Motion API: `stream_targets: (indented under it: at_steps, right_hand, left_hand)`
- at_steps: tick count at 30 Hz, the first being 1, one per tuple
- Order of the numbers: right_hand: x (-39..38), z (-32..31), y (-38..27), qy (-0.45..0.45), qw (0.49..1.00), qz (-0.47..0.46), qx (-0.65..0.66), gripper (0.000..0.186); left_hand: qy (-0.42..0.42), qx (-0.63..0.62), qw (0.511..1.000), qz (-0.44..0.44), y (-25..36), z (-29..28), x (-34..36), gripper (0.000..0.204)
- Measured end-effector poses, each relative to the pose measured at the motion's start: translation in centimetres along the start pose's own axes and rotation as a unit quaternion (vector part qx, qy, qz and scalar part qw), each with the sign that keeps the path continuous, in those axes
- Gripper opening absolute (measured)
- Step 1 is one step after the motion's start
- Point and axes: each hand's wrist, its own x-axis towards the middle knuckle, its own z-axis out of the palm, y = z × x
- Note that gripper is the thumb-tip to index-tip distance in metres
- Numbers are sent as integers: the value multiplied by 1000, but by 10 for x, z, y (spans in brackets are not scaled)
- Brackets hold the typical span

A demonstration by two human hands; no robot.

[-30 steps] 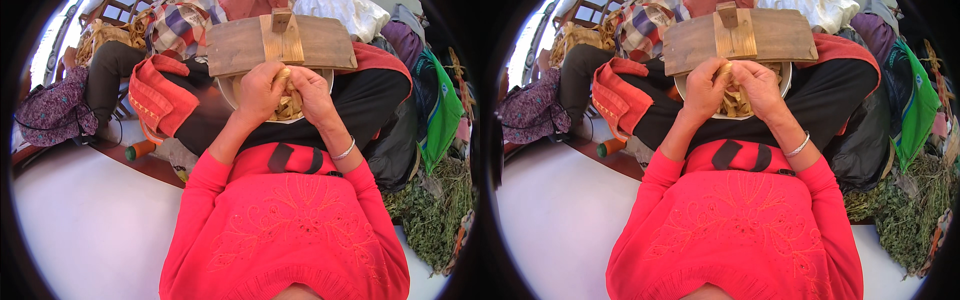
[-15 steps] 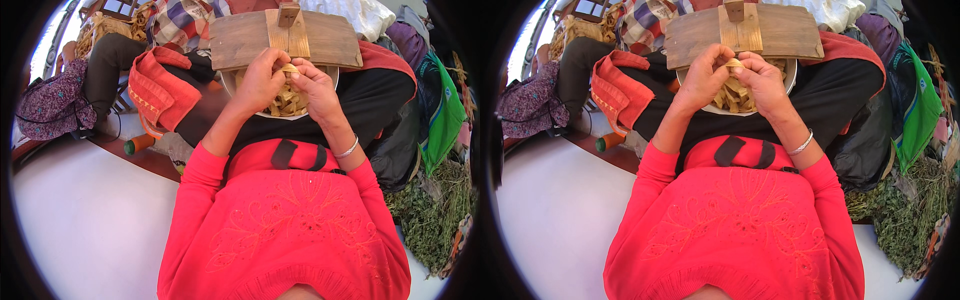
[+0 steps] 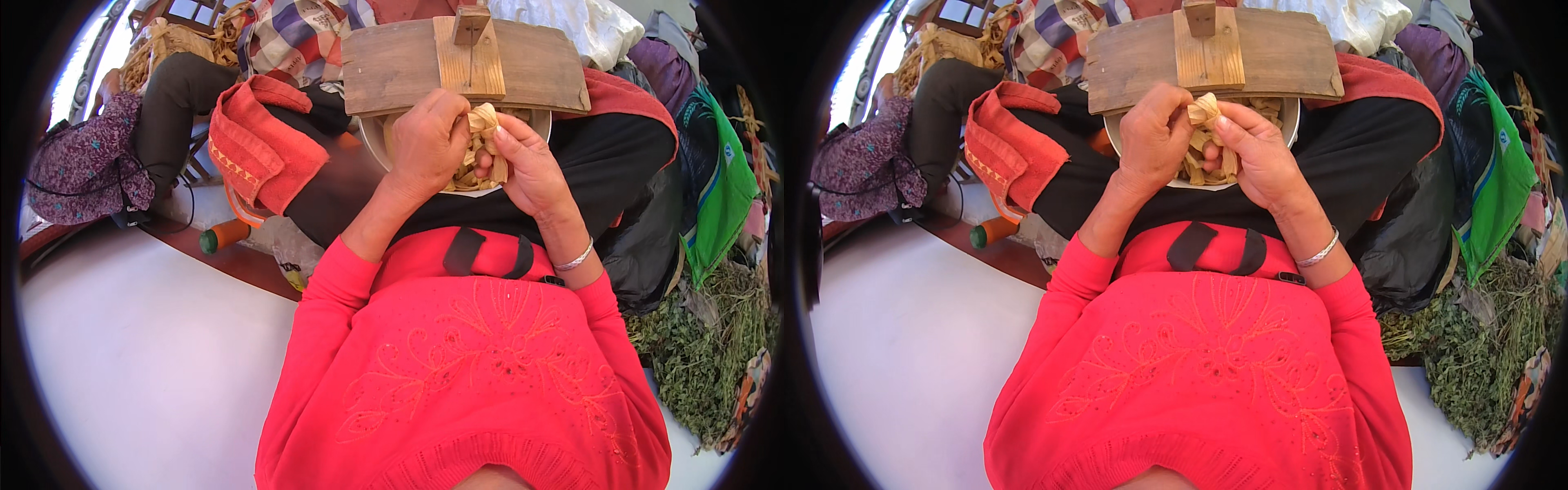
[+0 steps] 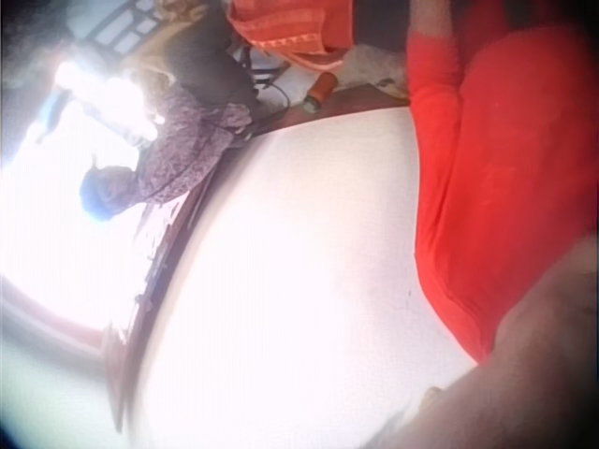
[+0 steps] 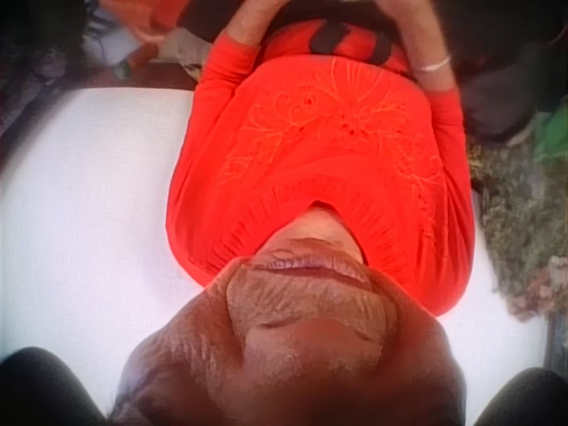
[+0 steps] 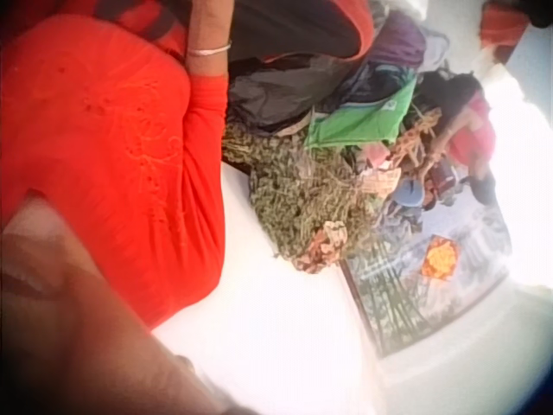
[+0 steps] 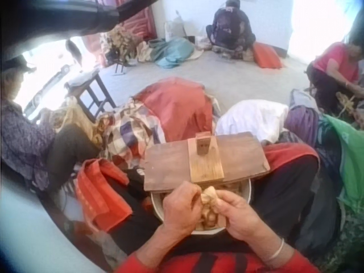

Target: The person shreds and bundles dried yellow leaves by hand while sitting on the floor, using a wooden board and a bowl to collect the pieces.

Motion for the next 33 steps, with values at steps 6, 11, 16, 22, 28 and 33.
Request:
stream_targets:
  at_steps: [6,11,16,22,28,33]
  right_hand:
    - [11,-2,-2,-27,991,52,123,17]
    - [16,-11,3,-9,993,53,109,6]
    - [13,-12,2,-36,998,32,48,8]
    - [9,-10,-5,13,1000,23,-13,6]
    - [-9,-15,-40,-15,945,56,-322,7]
    - [-23,-7,-66,-30,906,18,-422,4]
  left_hand:
    - [-15,40,999,20,2,-6,-1,12]
    - [-63,-99,993,-29,1,-4,-3,15]
    - [-211,-222,942,-139,2,-17,0,14]
    - [-268,-174,941,-115,1,-19,8,20]
    - [-343,-480,711,-383,-4,-36,-8,23]
    - [-323,-545,645,-427,11,-57,-24,26]
